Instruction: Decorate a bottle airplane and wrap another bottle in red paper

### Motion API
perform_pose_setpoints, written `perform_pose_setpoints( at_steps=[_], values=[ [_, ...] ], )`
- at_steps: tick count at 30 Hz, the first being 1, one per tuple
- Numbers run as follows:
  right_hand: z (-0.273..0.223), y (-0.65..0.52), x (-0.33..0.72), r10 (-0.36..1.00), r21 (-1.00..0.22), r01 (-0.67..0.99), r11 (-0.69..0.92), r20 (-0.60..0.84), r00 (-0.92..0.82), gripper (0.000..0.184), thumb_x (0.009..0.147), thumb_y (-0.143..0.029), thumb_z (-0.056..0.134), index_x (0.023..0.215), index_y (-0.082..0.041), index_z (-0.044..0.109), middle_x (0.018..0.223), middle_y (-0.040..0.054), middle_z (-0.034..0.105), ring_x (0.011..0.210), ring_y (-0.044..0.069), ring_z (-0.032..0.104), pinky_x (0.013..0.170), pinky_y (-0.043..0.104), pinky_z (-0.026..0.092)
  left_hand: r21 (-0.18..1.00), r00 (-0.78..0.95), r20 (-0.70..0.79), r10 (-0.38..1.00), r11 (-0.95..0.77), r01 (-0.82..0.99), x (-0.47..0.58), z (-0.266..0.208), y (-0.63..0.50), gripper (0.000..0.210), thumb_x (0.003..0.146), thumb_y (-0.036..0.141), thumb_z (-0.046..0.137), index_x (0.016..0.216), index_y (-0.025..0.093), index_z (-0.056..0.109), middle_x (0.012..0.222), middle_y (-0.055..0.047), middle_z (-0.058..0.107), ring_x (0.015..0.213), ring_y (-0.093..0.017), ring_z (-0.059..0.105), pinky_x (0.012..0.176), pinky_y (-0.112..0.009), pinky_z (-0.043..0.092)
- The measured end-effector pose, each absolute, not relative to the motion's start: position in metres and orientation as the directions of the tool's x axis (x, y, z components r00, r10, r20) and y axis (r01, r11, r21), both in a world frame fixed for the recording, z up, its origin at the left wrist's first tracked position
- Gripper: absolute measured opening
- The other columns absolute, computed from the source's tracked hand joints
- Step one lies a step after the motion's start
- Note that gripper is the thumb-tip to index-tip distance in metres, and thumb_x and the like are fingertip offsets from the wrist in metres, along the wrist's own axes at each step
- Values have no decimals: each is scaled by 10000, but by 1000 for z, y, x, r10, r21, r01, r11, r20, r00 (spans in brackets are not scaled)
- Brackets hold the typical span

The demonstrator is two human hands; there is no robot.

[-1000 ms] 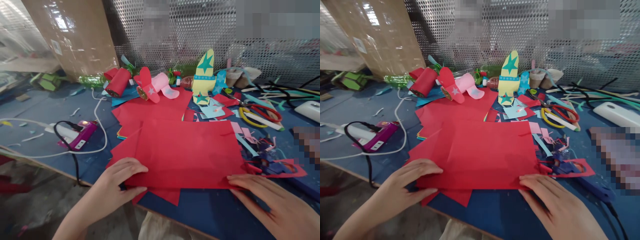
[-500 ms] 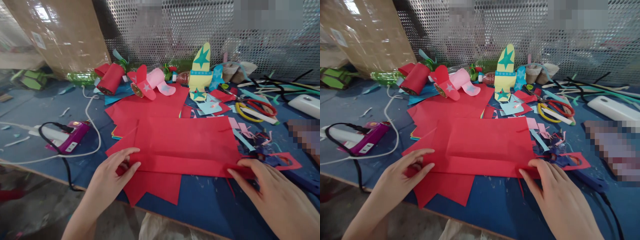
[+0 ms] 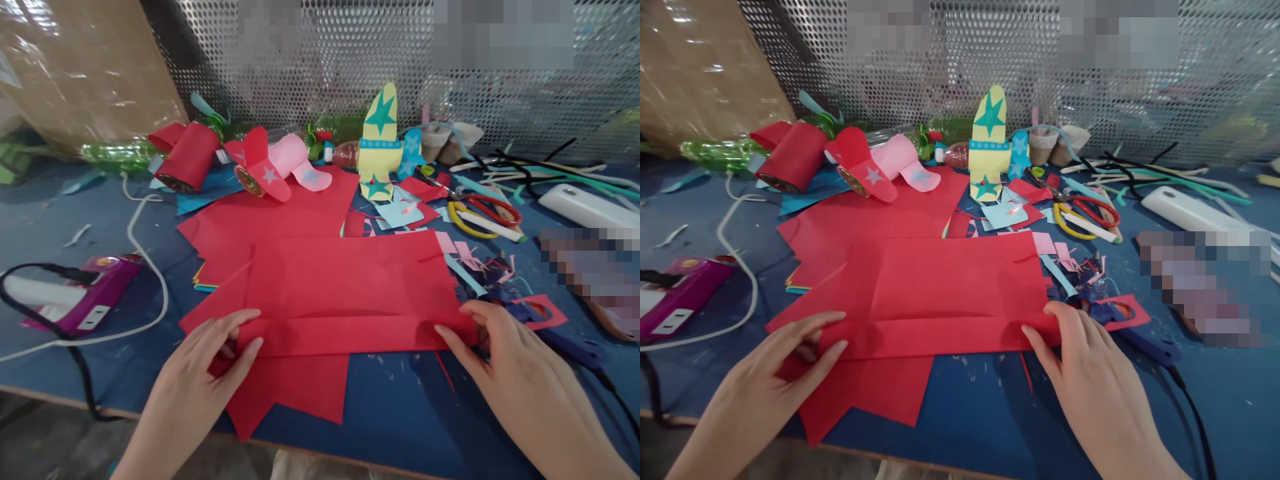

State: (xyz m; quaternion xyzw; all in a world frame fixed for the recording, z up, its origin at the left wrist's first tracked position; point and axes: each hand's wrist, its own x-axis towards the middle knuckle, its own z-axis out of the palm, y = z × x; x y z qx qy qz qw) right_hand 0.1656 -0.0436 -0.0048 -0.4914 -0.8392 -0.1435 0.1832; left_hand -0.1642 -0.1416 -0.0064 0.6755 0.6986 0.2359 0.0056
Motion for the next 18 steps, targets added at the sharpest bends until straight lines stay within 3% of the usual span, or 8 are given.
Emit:
perform_pose_setpoints(
  at_steps=[8,18],
  values=[
    [-6,-43,164,776,62,873,485,430,-461,397,978,-445,276,974,-136,524,796,109,650,686,220,654,568,314,491,331,-63,338,939,-56,942,-163,-5,-139,254,925,411,445,1103,259,544,720,26,591,584,-136,570,618,-265,497],
    [-8,-47,168,749,108,841,530,406,-524,378,993,-383,221,919,-174,527,811,91,630,683,216,621,583,330,468,317,-38,306,951,-64,946,-162,-3,-139,209,937,371,438,1064,254,556,825,3,651,624,-143,586,652,-286,507]
  ],
)
